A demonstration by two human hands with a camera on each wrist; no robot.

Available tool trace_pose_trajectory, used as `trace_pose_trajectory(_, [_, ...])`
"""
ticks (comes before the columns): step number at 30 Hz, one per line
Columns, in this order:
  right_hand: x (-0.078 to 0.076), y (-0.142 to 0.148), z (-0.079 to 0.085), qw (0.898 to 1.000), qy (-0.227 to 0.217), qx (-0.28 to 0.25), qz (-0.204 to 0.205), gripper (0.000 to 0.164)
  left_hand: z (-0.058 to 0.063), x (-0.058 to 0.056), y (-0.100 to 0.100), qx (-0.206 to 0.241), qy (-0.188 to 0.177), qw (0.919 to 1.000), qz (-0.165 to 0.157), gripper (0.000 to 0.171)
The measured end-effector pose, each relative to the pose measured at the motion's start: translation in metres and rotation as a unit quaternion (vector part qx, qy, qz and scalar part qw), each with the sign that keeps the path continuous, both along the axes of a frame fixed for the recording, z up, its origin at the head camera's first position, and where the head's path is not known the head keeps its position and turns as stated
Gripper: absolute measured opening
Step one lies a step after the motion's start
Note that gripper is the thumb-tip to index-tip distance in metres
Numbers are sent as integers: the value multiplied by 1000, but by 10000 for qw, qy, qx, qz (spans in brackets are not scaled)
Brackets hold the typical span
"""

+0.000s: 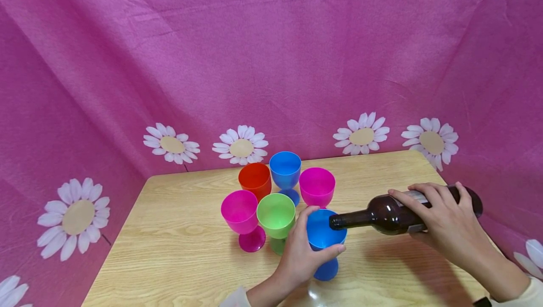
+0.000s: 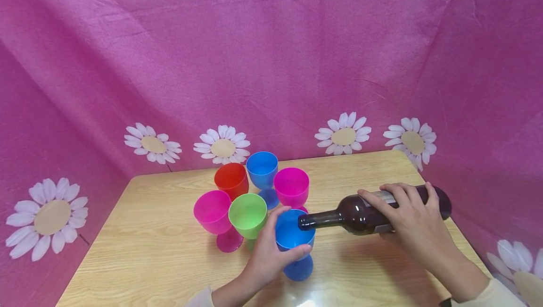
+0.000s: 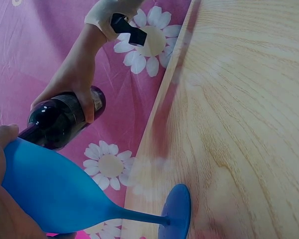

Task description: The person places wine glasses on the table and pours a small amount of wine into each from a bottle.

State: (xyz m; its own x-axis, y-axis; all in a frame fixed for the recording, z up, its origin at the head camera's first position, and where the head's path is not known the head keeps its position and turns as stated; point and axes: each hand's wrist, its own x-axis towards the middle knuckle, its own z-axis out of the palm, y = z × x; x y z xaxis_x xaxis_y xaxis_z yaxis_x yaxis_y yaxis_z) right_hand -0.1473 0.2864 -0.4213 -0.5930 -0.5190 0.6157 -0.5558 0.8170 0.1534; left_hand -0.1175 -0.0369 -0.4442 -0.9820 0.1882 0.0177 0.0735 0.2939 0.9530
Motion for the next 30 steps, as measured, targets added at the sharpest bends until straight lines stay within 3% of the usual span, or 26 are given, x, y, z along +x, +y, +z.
trace_pose_trajectory(30, [2, 0, 5, 9998, -80, 148, -133, 110, 0, 1, 1, 21, -21, 10000, 45, 85])
